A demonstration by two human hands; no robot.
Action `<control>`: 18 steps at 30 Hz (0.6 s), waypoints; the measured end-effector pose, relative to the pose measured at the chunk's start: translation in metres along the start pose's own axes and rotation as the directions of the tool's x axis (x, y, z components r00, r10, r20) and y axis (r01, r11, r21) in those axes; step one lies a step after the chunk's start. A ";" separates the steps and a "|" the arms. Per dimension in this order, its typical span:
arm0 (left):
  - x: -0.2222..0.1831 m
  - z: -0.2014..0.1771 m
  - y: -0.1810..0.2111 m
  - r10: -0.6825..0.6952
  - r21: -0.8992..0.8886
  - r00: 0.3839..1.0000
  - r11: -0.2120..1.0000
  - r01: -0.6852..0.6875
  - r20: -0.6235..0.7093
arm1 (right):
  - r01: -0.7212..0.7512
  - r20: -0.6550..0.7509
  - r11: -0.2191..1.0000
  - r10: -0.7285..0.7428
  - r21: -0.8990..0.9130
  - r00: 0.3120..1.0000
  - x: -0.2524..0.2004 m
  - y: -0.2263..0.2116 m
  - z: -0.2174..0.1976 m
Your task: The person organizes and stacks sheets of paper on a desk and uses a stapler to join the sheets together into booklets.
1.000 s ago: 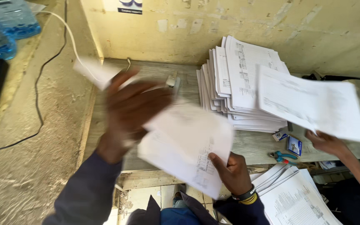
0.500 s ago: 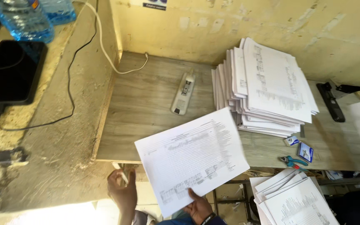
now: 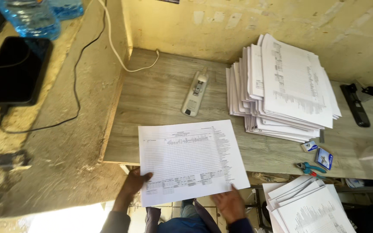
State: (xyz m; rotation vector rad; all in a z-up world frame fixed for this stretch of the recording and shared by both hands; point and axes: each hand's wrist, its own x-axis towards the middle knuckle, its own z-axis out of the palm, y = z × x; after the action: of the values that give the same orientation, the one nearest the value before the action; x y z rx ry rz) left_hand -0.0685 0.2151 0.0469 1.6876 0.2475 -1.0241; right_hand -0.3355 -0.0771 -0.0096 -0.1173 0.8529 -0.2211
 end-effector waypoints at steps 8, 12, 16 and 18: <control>0.032 -0.008 0.044 0.033 0.153 0.996 0.987 -0.046 0.084 | 0.195 -0.172 0.797 -0.349 -0.572 0.921 -0.004 -0.066 0.044; 0.035 -0.034 0.036 0.049 0.349 0.989 0.932 -0.095 0.138 | 0.151 -0.110 0.802 -0.260 -0.578 0.959 -0.001 -0.084 -0.020; 0.017 -0.029 0.081 0.103 -0.081 0.976 0.993 -0.089 0.192 | 0.144 0.215 0.821 -0.027 -0.552 0.976 -0.020 -0.105 0.036; 0.033 -0.018 0.098 0.141 -0.234 0.981 0.966 -0.106 0.136 | 0.143 0.138 0.780 -0.073 -0.609 0.988 -0.012 -0.114 0.073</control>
State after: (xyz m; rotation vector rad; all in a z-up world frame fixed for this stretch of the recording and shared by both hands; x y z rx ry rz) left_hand 0.0214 0.1827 0.0902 1.3951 0.1508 -0.9862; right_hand -0.3047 -0.1843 0.0682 -0.7965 0.7848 -0.0312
